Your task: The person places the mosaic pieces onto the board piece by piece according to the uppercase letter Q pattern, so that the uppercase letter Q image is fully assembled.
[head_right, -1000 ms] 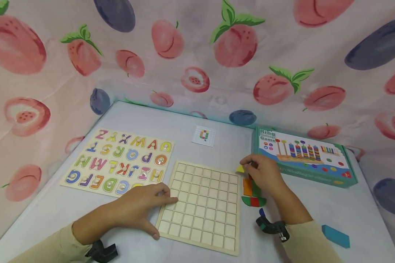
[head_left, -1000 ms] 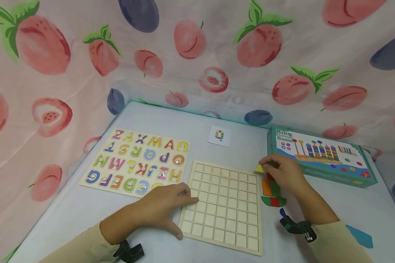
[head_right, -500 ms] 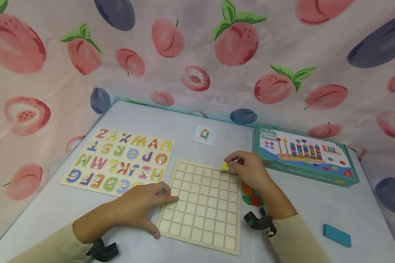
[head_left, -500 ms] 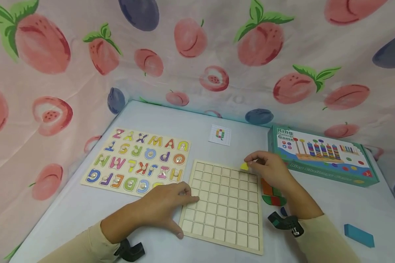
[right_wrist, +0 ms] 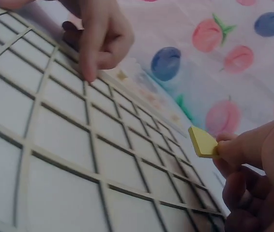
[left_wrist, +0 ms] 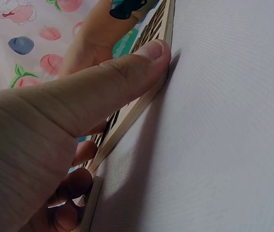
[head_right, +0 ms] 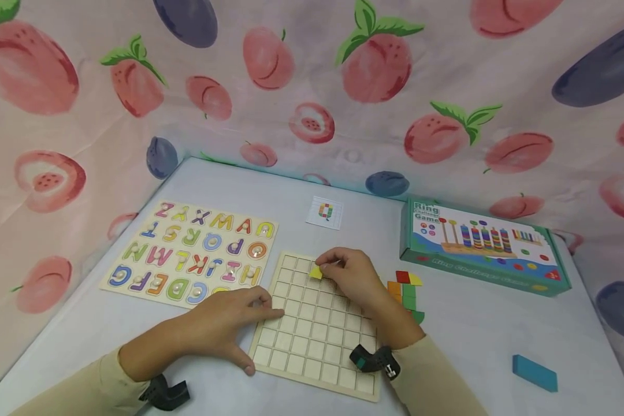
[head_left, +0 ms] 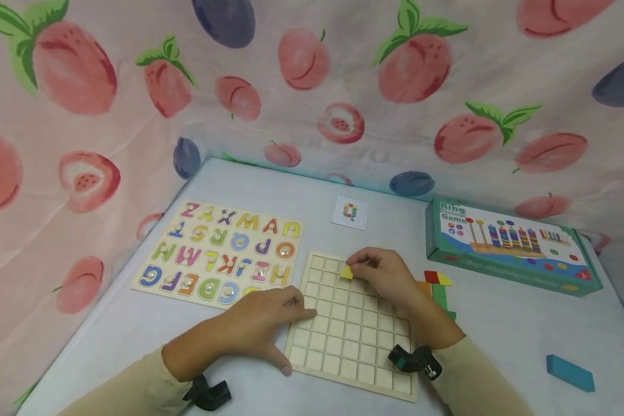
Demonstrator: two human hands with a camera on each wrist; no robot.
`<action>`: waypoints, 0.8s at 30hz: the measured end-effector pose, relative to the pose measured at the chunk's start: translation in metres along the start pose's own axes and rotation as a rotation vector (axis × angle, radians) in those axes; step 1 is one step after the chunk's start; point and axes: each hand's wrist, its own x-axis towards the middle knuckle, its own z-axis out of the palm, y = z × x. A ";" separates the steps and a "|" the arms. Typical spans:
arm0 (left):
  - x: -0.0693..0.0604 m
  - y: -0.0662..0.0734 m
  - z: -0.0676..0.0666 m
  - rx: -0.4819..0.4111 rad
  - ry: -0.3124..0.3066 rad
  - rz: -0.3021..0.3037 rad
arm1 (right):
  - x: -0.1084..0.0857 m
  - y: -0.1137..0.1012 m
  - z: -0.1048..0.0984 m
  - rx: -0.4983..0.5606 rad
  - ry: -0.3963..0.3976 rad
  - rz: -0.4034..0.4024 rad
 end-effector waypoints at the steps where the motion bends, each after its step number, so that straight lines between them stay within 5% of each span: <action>1: 0.000 0.000 0.000 0.002 0.003 0.004 | 0.000 0.000 0.004 -0.013 0.004 0.004; 8: 0.002 -0.001 0.001 0.007 0.004 0.011 | -0.003 0.003 0.018 -0.127 0.052 -0.029; 15: 0.002 -0.002 0.000 0.008 0.006 0.017 | -0.002 0.010 0.019 -0.300 0.053 -0.177; 24: 0.000 -0.002 0.001 0.000 0.007 0.012 | -0.003 0.011 0.016 -0.344 0.003 -0.265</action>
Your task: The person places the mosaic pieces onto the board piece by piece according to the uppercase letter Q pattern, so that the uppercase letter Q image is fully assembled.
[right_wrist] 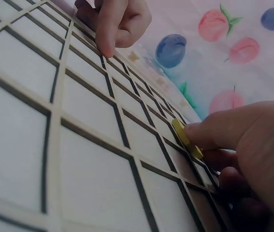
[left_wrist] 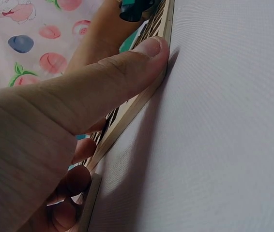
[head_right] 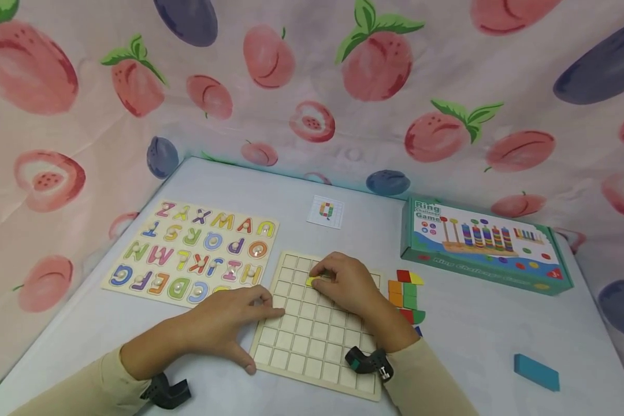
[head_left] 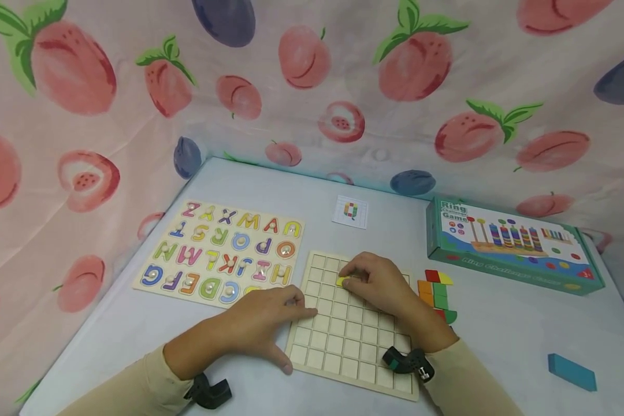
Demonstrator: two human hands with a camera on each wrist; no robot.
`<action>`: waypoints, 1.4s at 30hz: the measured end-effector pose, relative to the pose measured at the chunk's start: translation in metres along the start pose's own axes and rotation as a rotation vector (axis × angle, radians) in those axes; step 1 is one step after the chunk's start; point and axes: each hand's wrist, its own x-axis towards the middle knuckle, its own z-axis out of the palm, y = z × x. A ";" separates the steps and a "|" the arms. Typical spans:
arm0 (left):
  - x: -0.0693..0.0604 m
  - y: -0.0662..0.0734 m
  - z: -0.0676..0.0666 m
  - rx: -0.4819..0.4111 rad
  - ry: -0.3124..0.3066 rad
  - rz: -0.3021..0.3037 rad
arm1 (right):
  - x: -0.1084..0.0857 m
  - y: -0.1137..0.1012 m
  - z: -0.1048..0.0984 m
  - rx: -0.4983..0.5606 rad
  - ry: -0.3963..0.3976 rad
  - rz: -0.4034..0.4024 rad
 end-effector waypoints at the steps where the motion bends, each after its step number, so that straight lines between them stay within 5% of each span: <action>1: 0.000 0.000 0.000 -0.001 -0.001 0.001 | 0.000 0.000 0.000 -0.001 -0.003 0.003; 17: 0.000 0.000 0.000 -0.013 0.000 0.001 | -0.013 0.003 -0.012 0.111 -0.009 -0.004; 42: 0.000 0.003 -0.002 -0.012 0.010 -0.017 | -0.071 0.052 -0.081 0.142 0.093 0.107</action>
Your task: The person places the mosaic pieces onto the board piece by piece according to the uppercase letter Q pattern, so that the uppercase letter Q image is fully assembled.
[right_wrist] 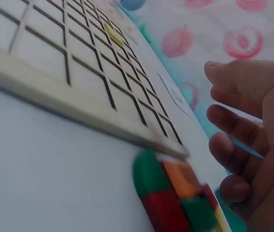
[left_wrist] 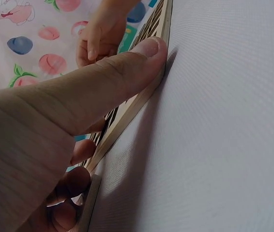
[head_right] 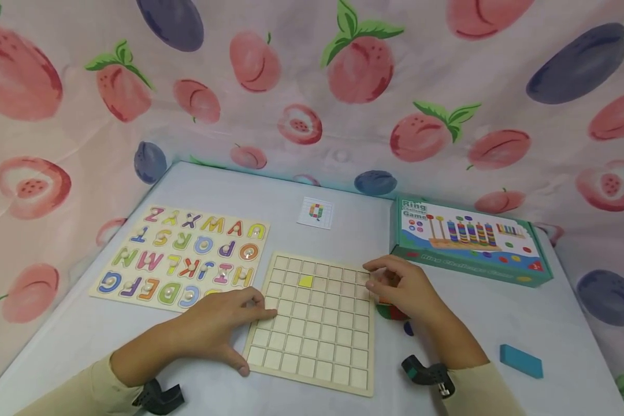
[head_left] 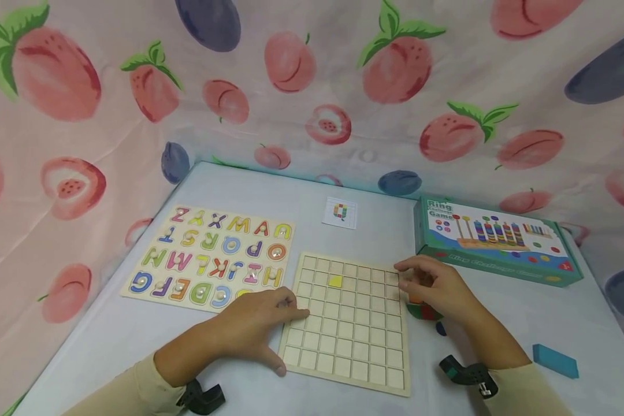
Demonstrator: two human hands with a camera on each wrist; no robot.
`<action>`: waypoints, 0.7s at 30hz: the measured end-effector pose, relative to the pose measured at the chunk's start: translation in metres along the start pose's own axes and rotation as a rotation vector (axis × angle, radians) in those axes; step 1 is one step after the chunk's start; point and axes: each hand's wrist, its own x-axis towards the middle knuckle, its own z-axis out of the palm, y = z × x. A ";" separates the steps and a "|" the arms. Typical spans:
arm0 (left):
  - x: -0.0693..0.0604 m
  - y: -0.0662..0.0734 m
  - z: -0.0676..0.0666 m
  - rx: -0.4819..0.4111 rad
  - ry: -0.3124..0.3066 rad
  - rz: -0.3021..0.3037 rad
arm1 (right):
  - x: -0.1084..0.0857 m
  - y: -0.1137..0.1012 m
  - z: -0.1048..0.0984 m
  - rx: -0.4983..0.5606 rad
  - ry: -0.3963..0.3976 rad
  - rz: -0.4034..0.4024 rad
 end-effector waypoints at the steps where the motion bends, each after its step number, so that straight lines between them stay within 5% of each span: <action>1: 0.000 0.000 0.000 -0.001 -0.001 -0.001 | -0.001 0.002 -0.004 -0.015 0.012 0.003; 10: 0.000 0.000 0.000 0.001 0.009 0.002 | -0.008 0.029 -0.026 -0.168 0.089 0.196; 21: 0.000 -0.001 0.000 -0.004 0.004 -0.001 | -0.002 0.040 -0.023 -0.216 0.091 0.277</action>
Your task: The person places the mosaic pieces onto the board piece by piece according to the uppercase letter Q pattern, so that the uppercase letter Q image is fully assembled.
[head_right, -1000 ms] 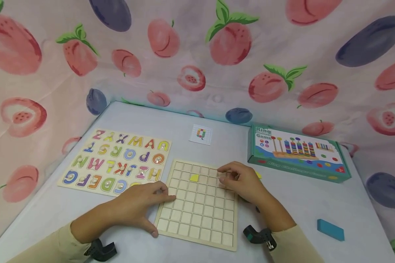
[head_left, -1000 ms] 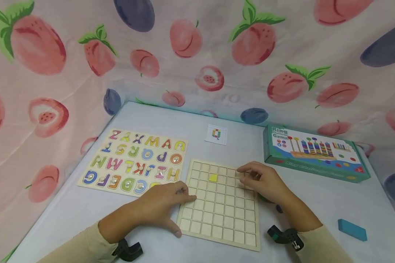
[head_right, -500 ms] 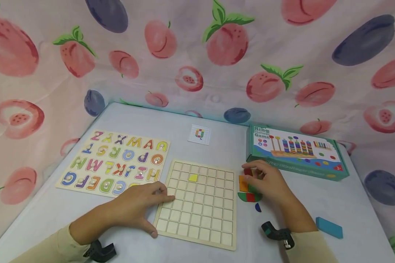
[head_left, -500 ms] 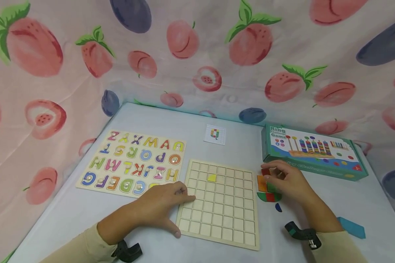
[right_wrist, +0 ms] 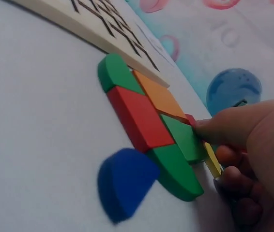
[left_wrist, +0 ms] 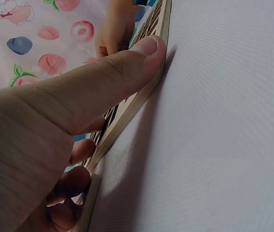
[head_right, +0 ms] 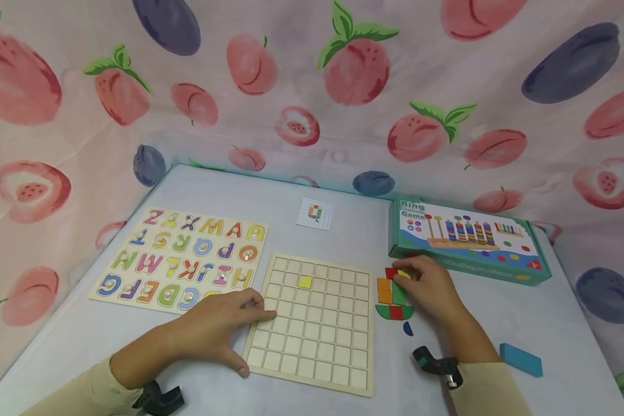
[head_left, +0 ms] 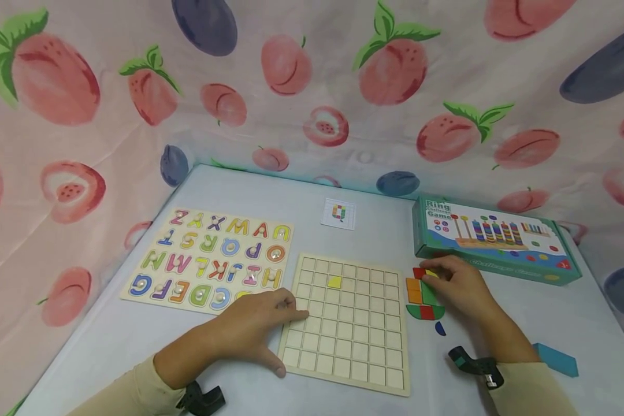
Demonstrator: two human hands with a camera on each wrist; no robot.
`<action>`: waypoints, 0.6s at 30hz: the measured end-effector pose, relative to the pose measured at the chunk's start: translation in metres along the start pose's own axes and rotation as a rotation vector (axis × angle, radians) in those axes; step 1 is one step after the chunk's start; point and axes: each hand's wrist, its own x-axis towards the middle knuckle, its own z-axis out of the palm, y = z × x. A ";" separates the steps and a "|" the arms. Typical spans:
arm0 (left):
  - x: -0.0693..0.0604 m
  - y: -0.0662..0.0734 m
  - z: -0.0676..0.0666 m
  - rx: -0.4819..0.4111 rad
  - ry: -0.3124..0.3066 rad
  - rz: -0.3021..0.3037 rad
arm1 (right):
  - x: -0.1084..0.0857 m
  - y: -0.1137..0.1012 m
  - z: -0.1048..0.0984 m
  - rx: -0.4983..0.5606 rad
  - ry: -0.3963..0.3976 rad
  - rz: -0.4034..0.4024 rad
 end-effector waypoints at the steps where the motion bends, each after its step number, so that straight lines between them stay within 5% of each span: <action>1: 0.000 0.000 0.000 0.000 0.002 0.001 | 0.001 0.000 0.001 -0.007 -0.003 0.001; 18: -0.001 0.000 0.001 0.015 0.002 0.001 | 0.001 -0.009 0.003 0.044 0.009 0.055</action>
